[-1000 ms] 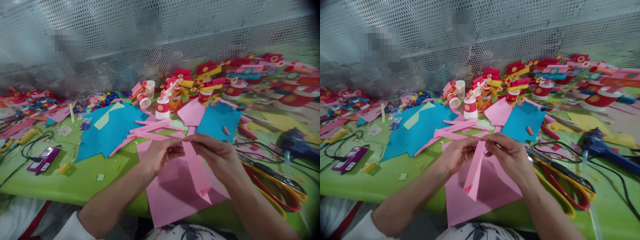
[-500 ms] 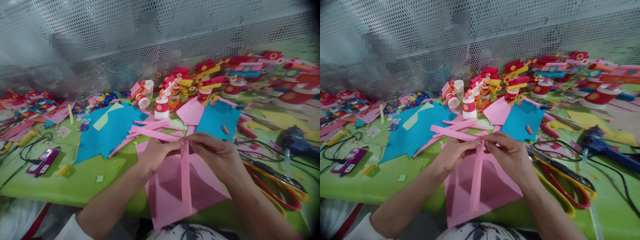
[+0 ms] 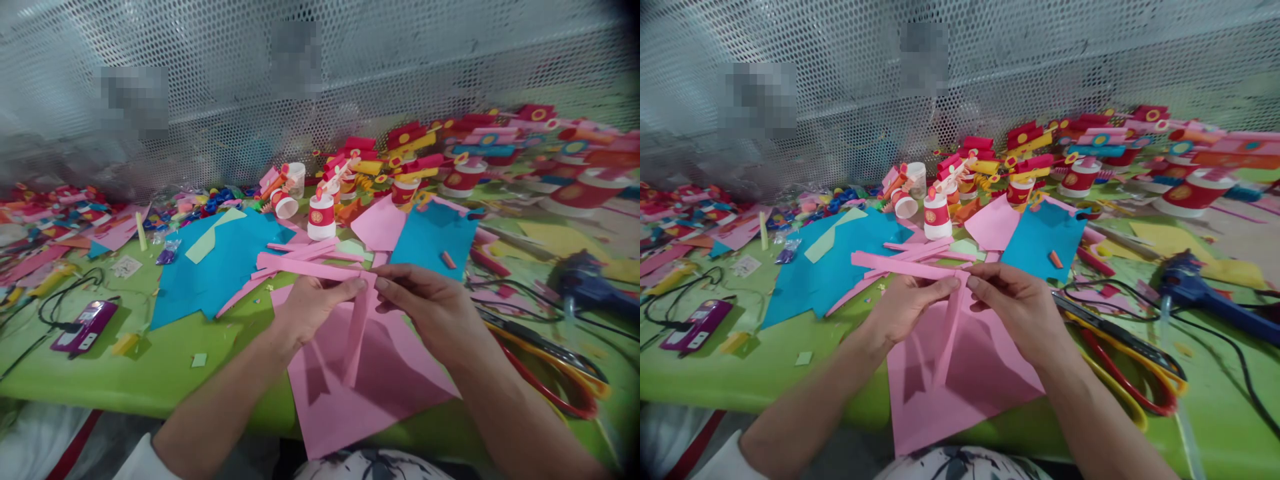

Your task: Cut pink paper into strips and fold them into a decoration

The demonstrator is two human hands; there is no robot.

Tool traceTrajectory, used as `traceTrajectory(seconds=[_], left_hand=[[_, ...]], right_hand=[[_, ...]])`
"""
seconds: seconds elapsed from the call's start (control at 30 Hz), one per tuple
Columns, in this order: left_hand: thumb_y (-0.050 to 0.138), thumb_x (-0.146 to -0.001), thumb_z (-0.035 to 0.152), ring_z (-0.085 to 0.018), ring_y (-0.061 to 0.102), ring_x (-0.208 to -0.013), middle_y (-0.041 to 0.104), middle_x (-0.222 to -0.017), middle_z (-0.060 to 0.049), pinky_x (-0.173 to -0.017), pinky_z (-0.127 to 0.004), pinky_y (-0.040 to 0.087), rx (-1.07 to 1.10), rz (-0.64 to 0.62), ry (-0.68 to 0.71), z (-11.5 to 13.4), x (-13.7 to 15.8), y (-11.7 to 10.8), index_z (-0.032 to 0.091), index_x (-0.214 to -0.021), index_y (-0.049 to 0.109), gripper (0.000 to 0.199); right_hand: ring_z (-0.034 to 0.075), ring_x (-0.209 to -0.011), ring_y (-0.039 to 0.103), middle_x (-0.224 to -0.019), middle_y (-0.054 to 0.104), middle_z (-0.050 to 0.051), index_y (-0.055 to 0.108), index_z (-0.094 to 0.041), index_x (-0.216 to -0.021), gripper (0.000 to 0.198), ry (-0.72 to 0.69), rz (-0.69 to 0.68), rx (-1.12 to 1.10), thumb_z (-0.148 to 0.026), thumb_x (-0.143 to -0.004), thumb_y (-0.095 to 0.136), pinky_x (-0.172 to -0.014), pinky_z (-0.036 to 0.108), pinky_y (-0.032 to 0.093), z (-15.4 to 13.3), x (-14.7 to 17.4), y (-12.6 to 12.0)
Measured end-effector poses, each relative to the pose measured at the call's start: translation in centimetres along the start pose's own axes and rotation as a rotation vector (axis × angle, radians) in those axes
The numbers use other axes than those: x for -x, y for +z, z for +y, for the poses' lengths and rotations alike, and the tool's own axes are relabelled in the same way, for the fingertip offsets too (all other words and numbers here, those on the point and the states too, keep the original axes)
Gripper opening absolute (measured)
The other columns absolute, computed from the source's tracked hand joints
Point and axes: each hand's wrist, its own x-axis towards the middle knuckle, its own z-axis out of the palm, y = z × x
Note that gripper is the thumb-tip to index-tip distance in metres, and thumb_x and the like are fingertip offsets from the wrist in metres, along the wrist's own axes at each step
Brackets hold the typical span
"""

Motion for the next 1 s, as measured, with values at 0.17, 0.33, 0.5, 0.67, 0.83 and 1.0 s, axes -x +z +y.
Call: traceTrajectory(seconds=[0.17,0.33,0.5,0.67,0.83,1.0], left_hand=[[0.089,-0.07,0.038,-0.028,0.069,-0.107,0.079,-0.107,-0.008,-0.098,-0.042,0.052,-0.11,0.03,0.079,0.4,0.3,0.4,0.019,-0.096,0.079,0.033],[0.087,-0.072,0.041,-0.027,0.069,-0.103,0.078,-0.101,-0.008,-0.092,-0.04,0.054,-0.165,0.028,0.141,0.3,0.4,0.5,0.017,-0.093,0.078,0.033],[0.082,-0.079,0.044,-0.025,0.07,-0.1,0.078,-0.102,-0.008,-0.09,-0.039,0.055,-0.219,0.015,0.224,-0.1,0.2,0.3,0.019,-0.098,0.077,0.033],[0.078,-0.085,0.039,-0.023,0.071,-0.098,0.077,-0.101,-0.007,-0.088,-0.037,0.057,-0.267,0.002,0.382,-0.8,0.0,0.2,0.02,-0.101,0.077,0.025],[0.072,-0.09,0.032,-0.022,0.071,-0.096,0.076,-0.102,-0.007,-0.086,-0.035,0.058,-0.308,-0.002,0.397,-1.0,0.1,0.2,0.019,-0.103,0.077,0.019],[0.074,-0.089,0.033,-0.024,0.07,-0.102,0.076,-0.104,-0.008,-0.09,-0.038,0.057,-0.293,-0.041,0.371,-0.7,0.0,0.2,0.019,-0.101,0.078,0.019]], right_hand=[[0.01,-0.068,0.065,-0.088,0.076,0.001,0.083,-0.03,-0.097,0.024,-0.004,0.003,0.007,-0.043,-0.077,0.086,-0.06,0.018,0.061,-0.1,0.0,0.1],[0.009,-0.062,0.065,-0.079,0.075,0.0,0.084,-0.03,-0.095,0.023,-0.029,0.044,0.004,-0.043,-0.077,0.086,-0.059,0.02,0.062,0.1,0.0,0.0],[0.01,-0.062,0.065,-0.076,0.074,0.0,0.083,-0.031,-0.095,0.022,-0.026,0.023,-0.047,-0.045,-0.078,0.084,-0.058,0.021,0.061,0.2,0.0,0.0],[0.012,-0.069,0.065,-0.085,0.074,0.001,0.082,-0.029,-0.099,0.03,-0.061,0.002,0.021,-0.039,-0.071,0.09,-0.057,0.021,0.059,0.1,0.3,0.3],[0.012,-0.069,0.063,-0.086,0.075,0.002,0.082,-0.028,-0.096,0.026,-0.096,0.056,0.041,-0.038,-0.073,0.089,-0.057,0.022,0.057,-0.1,0.4,0.4],[0.012,-0.068,0.062,-0.087,0.076,0.002,0.083,-0.028,-0.096,0.025,-0.078,0.086,0.079,-0.04,-0.075,0.087,-0.057,0.023,0.055,0.1,0.4,0.2]])
